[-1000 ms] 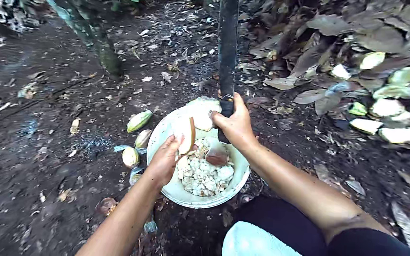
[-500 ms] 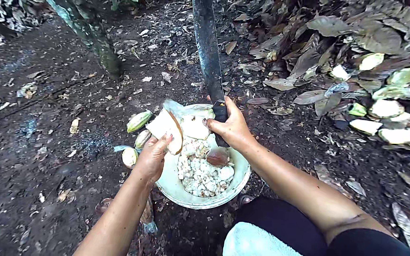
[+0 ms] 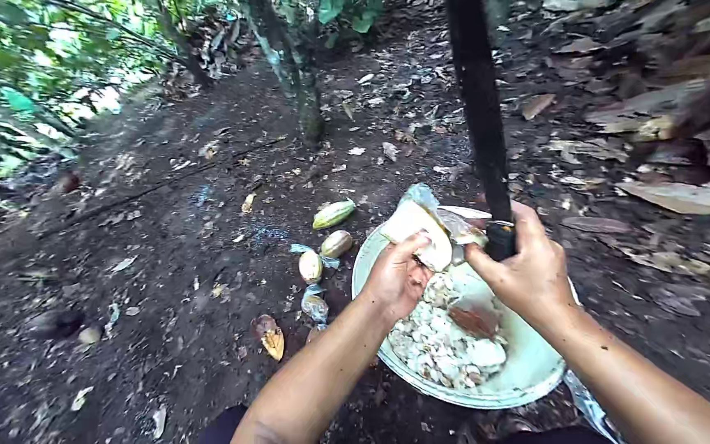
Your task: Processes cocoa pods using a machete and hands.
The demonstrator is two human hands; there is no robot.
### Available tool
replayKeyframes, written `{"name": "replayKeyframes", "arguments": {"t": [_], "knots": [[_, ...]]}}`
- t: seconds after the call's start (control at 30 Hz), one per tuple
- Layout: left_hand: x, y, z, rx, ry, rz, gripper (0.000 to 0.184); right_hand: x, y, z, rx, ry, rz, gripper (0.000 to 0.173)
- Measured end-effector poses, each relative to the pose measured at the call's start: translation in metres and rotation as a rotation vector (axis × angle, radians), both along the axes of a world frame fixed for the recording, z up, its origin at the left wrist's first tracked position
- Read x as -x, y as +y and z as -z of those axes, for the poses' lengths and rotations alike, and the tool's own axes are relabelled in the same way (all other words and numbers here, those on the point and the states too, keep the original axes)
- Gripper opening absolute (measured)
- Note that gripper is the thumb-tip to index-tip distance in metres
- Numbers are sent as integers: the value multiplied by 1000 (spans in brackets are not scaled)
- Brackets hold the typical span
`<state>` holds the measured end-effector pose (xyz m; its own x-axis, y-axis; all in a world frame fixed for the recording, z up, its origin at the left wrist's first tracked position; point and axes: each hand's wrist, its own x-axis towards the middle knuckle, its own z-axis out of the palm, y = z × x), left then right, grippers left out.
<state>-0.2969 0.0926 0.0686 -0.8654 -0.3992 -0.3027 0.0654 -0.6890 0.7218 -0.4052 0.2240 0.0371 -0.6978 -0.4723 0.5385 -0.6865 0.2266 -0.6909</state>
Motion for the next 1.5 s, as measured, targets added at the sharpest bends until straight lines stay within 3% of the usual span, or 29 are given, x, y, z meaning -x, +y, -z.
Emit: {"name": "replayKeyframes", "arguments": {"t": [0.23, 0.37, 0.43, 0.53, 0.67, 0.8, 0.97, 1.1, 1.17, 1.3, 1.43, 1.5], "knots": [[-1, -3, 3, 60, 56, 172, 20, 0, 4, -2, -1, -38, 47, 67], [-6, -12, -1, 316, -57, 198, 23, 3, 7, -4, 56, -115, -11, 70], [-10, -24, 5, 329, -94, 241, 32, 4, 9, -4, 74, -180, -15, 68], [-15, -36, 9, 347, -173, 187, 42, 12, 10, -2, 149, -293, -46, 67], [-20, -41, 12, 350, -142, 46, 38, 21, 10, 1, 206, -415, -88, 67], [-12, -32, 9, 259, -55, 42, 37, 13, 9, -3, 193, -617, -253, 66], [5, -10, -5, 232, -187, -57, 41, 8, 4, 2, 112, -775, -391, 54], [11, 1, 4, 605, -73, -170, 69, 2, -1, -1, 167, -849, -410, 67], [9, 10, 8, 822, -9, -149, 75, 0, -1, -3, 259, -934, -422, 69], [0, 13, 6, 995, -52, -8, 96, -2, 1, -5, 413, -1035, -398, 66], [3, 10, -9, 1120, -43, 156, 102, 8, 12, -14, 468, -1056, -399, 66], [11, 4, -23, 1169, 70, 263, 92, 20, 27, -23, 532, -1115, -413, 63]]}}
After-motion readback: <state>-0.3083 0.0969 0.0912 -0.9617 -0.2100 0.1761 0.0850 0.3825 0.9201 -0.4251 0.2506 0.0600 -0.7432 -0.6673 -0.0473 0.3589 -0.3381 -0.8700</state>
